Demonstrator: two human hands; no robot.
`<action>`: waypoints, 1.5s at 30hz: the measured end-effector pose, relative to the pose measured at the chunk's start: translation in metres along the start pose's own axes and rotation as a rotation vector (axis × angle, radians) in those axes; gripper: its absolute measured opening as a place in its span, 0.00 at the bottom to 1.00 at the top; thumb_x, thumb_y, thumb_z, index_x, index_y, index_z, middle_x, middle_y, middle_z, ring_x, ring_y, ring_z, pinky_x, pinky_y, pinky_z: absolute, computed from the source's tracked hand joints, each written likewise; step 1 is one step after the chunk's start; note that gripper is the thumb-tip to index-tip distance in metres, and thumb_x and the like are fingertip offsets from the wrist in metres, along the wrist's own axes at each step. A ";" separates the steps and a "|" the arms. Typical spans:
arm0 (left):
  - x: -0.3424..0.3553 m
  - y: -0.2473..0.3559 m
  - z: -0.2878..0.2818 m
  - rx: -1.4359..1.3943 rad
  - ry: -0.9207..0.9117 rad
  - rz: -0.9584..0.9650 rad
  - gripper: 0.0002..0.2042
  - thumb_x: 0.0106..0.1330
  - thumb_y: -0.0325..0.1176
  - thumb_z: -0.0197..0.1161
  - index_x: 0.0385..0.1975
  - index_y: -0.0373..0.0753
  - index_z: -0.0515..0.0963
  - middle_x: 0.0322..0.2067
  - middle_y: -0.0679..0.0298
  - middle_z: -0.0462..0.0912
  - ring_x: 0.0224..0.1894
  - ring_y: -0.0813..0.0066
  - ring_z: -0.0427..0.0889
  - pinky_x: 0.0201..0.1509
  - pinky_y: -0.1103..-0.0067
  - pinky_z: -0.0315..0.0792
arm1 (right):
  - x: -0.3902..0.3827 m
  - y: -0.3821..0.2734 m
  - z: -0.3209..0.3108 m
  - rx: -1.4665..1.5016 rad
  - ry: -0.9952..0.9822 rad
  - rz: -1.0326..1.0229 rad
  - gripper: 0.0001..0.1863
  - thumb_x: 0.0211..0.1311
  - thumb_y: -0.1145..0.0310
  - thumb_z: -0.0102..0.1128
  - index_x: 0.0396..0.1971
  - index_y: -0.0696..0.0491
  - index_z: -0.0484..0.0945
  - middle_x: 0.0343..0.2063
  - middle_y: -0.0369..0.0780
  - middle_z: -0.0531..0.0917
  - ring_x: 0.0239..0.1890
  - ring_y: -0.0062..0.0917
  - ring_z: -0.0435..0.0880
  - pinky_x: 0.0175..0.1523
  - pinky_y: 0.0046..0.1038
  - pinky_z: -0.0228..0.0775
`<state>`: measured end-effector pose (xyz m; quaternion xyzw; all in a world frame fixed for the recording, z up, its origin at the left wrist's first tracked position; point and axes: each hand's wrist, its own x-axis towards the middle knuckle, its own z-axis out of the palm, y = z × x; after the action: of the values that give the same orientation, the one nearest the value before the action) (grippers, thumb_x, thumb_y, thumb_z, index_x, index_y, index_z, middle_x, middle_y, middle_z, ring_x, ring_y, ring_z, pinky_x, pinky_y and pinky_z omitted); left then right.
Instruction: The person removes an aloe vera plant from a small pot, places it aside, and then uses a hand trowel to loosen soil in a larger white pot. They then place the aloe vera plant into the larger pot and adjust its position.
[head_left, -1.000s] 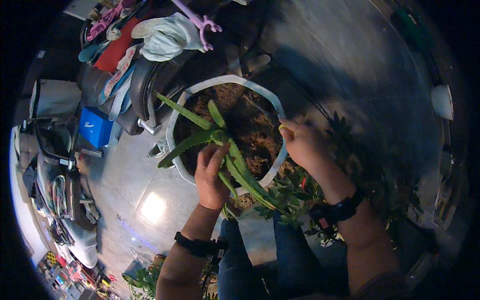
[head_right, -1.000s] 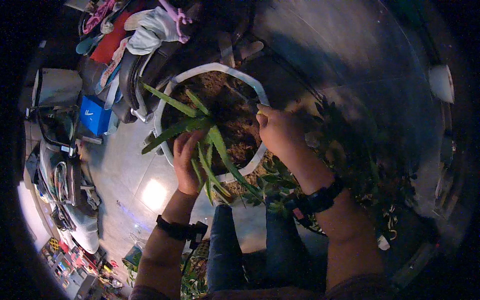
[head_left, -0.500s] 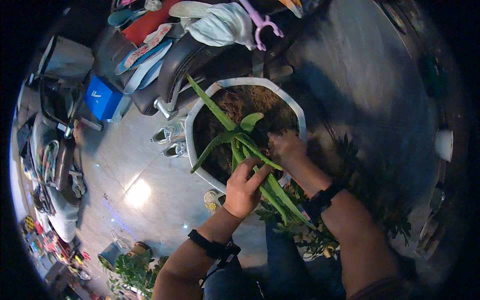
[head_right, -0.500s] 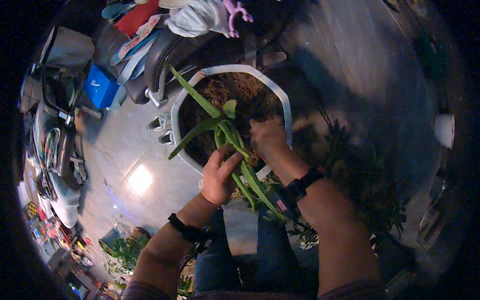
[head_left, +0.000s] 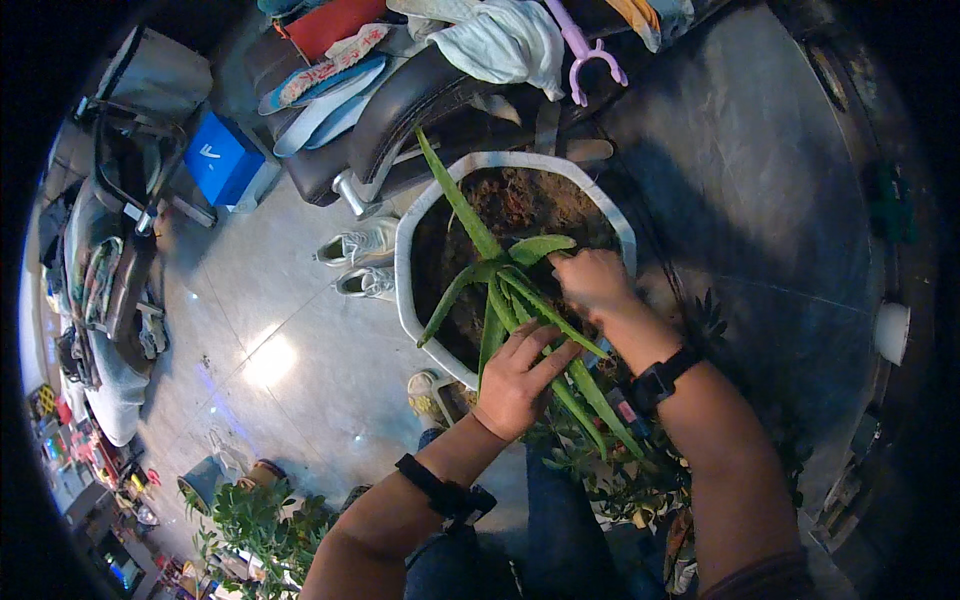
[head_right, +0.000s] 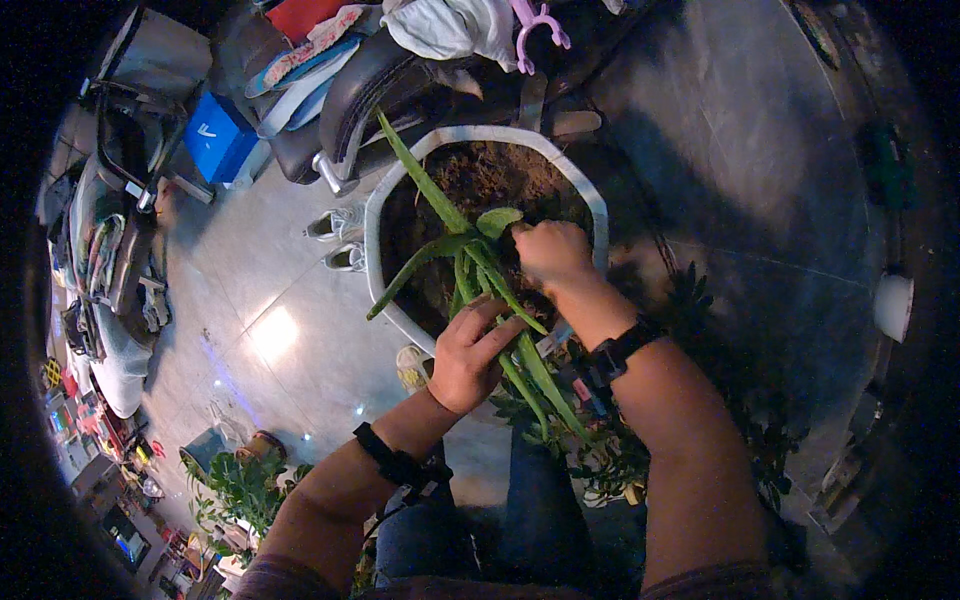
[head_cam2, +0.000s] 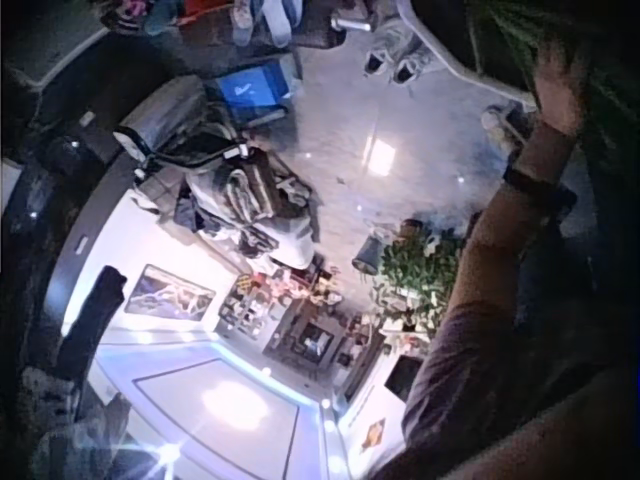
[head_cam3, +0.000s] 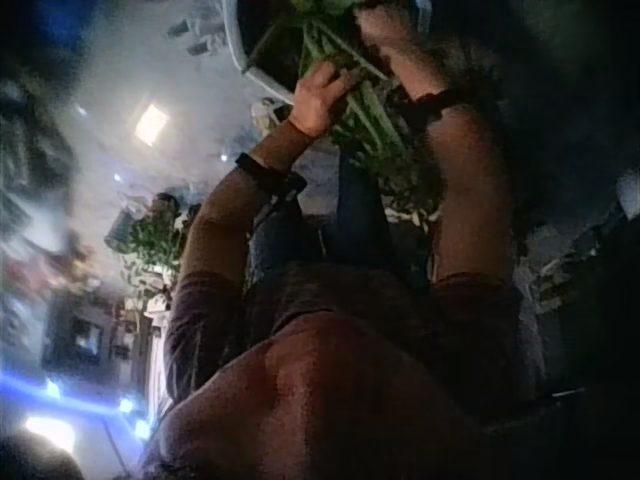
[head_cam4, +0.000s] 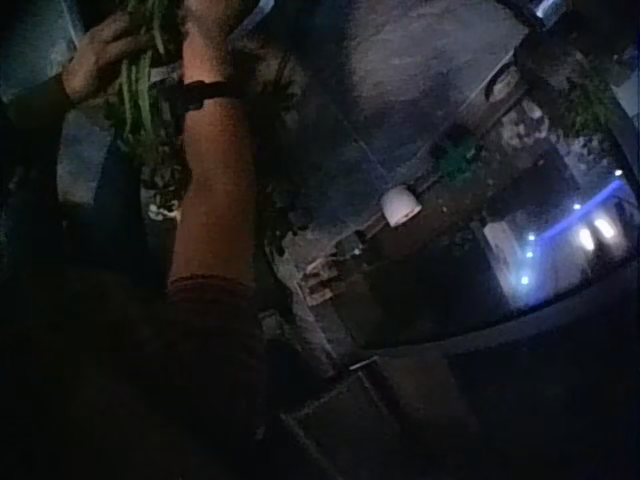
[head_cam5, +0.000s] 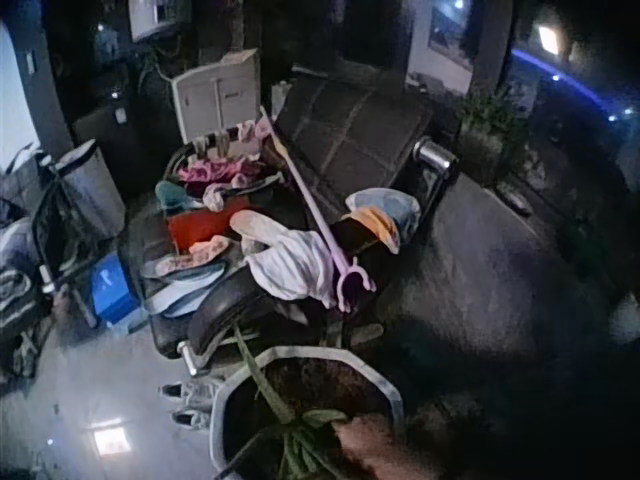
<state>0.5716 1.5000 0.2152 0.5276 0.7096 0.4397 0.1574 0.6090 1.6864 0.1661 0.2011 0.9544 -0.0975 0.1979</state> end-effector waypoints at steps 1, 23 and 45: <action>0.001 0.000 -0.001 0.004 -0.012 -0.009 0.26 0.39 0.23 0.62 0.45 0.44 0.75 0.42 0.58 0.74 0.46 0.53 0.74 0.48 0.68 0.72 | -0.004 0.007 -0.003 0.025 0.023 -0.015 0.11 0.55 0.61 0.52 0.35 0.43 0.81 0.22 0.45 0.81 0.26 0.39 0.81 0.32 0.41 0.71; 0.064 -0.009 -0.022 0.439 0.042 -0.107 0.26 0.43 0.25 0.61 0.49 0.49 0.72 0.41 0.59 0.72 0.40 0.58 0.75 0.38 0.70 0.74 | -0.092 0.014 -0.003 -0.023 0.098 0.180 0.10 0.50 0.67 0.52 0.26 0.51 0.82 0.20 0.42 0.81 0.25 0.34 0.82 0.30 0.37 0.71; 0.157 -0.042 -0.007 0.363 -0.314 -0.102 0.18 0.58 0.45 0.60 0.43 0.40 0.74 0.32 0.51 0.80 0.37 0.51 0.79 0.40 0.65 0.72 | -0.136 -0.038 0.031 0.212 0.160 0.041 0.13 0.47 0.70 0.55 0.36 0.49 0.79 0.20 0.42 0.78 0.24 0.34 0.80 0.28 0.35 0.71</action>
<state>0.4793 1.6339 0.2237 0.5724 0.7696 0.2093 0.1904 0.7175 1.5968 0.1988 0.2476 0.9472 -0.1771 0.1005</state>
